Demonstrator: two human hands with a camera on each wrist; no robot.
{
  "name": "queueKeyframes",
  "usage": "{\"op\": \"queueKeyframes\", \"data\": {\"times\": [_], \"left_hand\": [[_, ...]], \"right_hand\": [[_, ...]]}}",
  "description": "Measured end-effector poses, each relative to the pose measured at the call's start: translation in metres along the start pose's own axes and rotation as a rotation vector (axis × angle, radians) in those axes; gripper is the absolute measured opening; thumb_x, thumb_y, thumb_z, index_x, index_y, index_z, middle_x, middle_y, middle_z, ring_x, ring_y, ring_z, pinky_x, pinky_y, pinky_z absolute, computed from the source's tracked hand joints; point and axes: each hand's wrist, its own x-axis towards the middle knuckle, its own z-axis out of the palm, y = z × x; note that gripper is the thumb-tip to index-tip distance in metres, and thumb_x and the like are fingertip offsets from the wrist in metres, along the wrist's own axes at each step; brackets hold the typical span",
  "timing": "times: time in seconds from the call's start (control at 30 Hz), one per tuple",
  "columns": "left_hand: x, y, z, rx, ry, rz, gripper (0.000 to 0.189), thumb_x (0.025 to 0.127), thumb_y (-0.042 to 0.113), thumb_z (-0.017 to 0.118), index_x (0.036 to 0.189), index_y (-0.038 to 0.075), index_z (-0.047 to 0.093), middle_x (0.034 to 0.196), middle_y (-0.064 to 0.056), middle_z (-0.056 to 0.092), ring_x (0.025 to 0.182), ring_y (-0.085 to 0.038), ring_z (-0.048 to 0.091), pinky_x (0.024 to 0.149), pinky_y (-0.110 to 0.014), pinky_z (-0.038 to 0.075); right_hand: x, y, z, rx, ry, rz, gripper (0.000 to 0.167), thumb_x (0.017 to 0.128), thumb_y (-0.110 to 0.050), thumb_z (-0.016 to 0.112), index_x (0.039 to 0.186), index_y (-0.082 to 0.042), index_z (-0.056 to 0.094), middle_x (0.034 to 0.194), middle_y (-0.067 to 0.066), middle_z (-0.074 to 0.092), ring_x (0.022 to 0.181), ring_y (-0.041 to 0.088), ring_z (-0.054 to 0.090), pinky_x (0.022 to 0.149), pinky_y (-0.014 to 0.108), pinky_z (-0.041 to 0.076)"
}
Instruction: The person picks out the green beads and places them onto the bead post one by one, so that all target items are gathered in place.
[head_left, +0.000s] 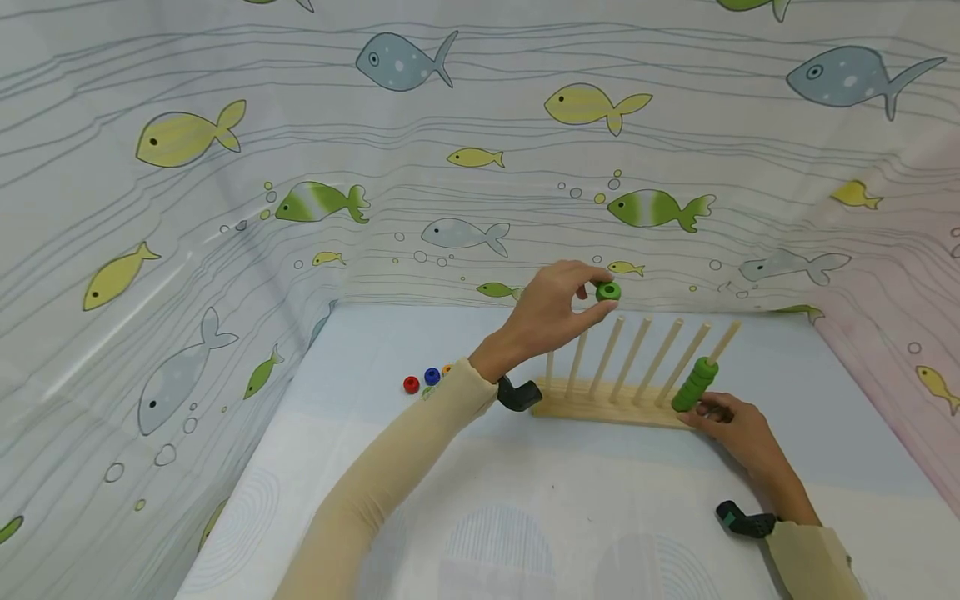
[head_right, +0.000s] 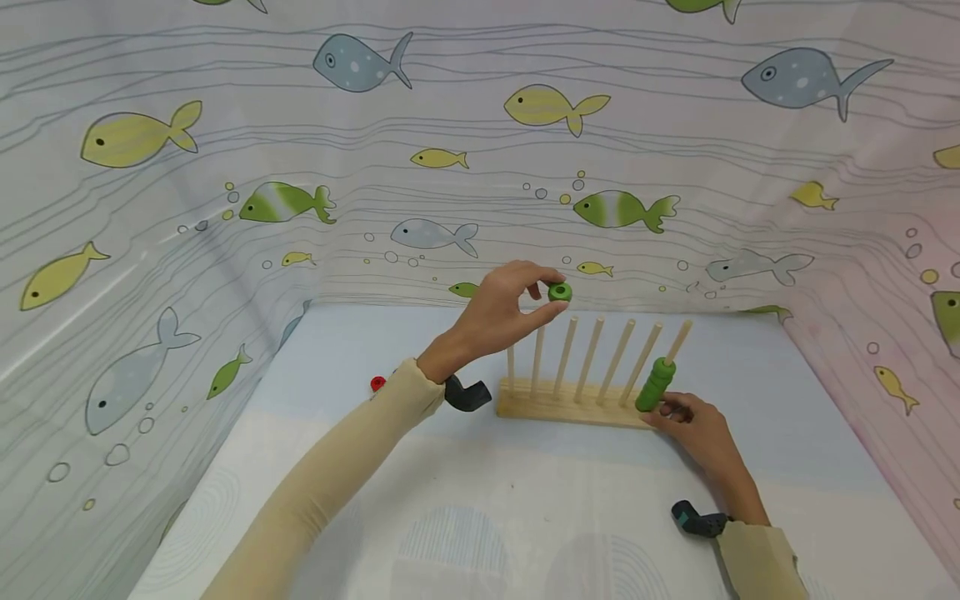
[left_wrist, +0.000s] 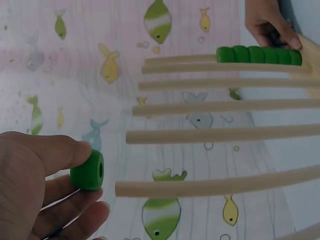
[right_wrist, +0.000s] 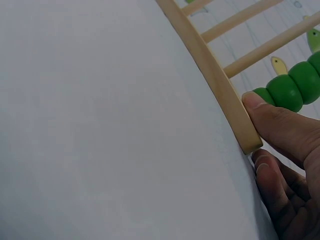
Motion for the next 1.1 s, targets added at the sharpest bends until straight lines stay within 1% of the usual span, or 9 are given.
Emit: {"op": "queueKeyframes", "data": {"times": [0.13,0.37,0.47,0.6,0.73,0.8,0.9,1.03,1.1], "left_hand": [[0.009,0.008,0.01,-0.009,-0.027,0.003,0.031,0.096,0.023,0.076,0.122,0.006,0.071,0.112,-0.001,0.073,0.088,-0.013,0.061,0.081,-0.016,0.042],[0.023,0.019,0.025,0.019,-0.058,0.054,0.032,0.096,0.028,0.076,0.121,0.009,0.072,0.114,0.001,0.073,0.089,-0.01,0.062,0.081,-0.013,0.043],[0.028,0.026,0.033,0.029,-0.074,0.061,0.032,0.096,0.029,0.076,0.122,0.01,0.072,0.114,0.002,0.073,0.09,-0.008,0.063,0.081,-0.011,0.043],[0.036,0.036,0.043,0.039,-0.109,0.044,0.034,0.096,0.032,0.075,0.124,0.012,0.072,0.114,0.005,0.073,0.091,-0.006,0.063,0.081,-0.011,0.042],[0.044,0.044,0.056,0.042,-0.137,0.027,0.035,0.097,0.034,0.074,0.126,0.014,0.072,0.115,0.008,0.072,0.096,-0.001,0.061,0.081,-0.009,0.041],[0.047,0.048,0.062,0.038,-0.152,0.018,0.036,0.097,0.034,0.074,0.127,0.015,0.071,0.115,0.008,0.072,0.099,0.0,0.061,0.08,-0.009,0.041],[0.053,0.053,0.069,0.06,-0.188,0.004,0.035,0.099,0.036,0.072,0.128,0.016,0.07,0.116,0.009,0.071,0.1,0.001,0.061,0.079,-0.009,0.041],[0.06,0.06,0.078,0.098,-0.247,-0.018,0.035,0.101,0.039,0.067,0.13,0.019,0.069,0.12,0.012,0.07,0.108,0.0,0.06,0.087,-0.011,0.041],[0.063,0.063,0.083,0.111,-0.264,-0.021,0.035,0.102,0.04,0.066,0.13,0.02,0.069,0.121,0.013,0.07,0.112,-0.001,0.059,0.091,-0.012,0.04]], "right_hand": [[-0.001,-0.002,-0.001,-0.004,-0.002,0.0,0.062,0.095,-0.043,0.075,0.132,0.005,0.061,0.107,0.012,0.065,0.087,0.012,0.056,0.07,0.024,0.046],[0.0,-0.004,-0.003,-0.02,-0.005,0.002,0.063,0.094,-0.043,0.075,0.132,0.005,0.061,0.107,0.013,0.065,0.088,0.017,0.056,0.07,0.025,0.046],[0.001,-0.004,-0.003,-0.02,-0.007,0.012,0.064,0.094,-0.044,0.075,0.133,0.005,0.061,0.107,0.014,0.065,0.088,0.017,0.056,0.07,0.026,0.047],[0.0,-0.004,-0.003,-0.016,-0.011,0.025,0.065,0.094,-0.045,0.075,0.134,0.004,0.061,0.108,0.013,0.065,0.089,0.017,0.056,0.07,0.026,0.046],[0.0,-0.004,-0.003,-0.011,-0.013,0.031,0.064,0.095,-0.046,0.074,0.134,0.003,0.061,0.109,0.013,0.065,0.089,0.016,0.055,0.071,0.026,0.046],[0.0,-0.004,-0.003,-0.012,-0.013,0.029,0.064,0.095,-0.046,0.074,0.134,0.003,0.061,0.109,0.013,0.065,0.09,0.016,0.055,0.071,0.026,0.046],[0.0,-0.003,-0.003,-0.012,-0.014,0.027,0.065,0.095,-0.047,0.074,0.135,0.003,0.06,0.11,0.013,0.065,0.091,0.017,0.055,0.072,0.027,0.046],[0.001,-0.001,-0.002,-0.022,-0.019,0.028,0.066,0.094,-0.048,0.074,0.136,0.002,0.06,0.11,0.013,0.064,0.091,0.019,0.055,0.073,0.028,0.046],[0.002,0.0,-0.002,-0.025,-0.019,0.031,0.066,0.094,-0.049,0.074,0.136,0.001,0.061,0.11,0.012,0.065,0.092,0.019,0.055,0.074,0.029,0.046]]}}
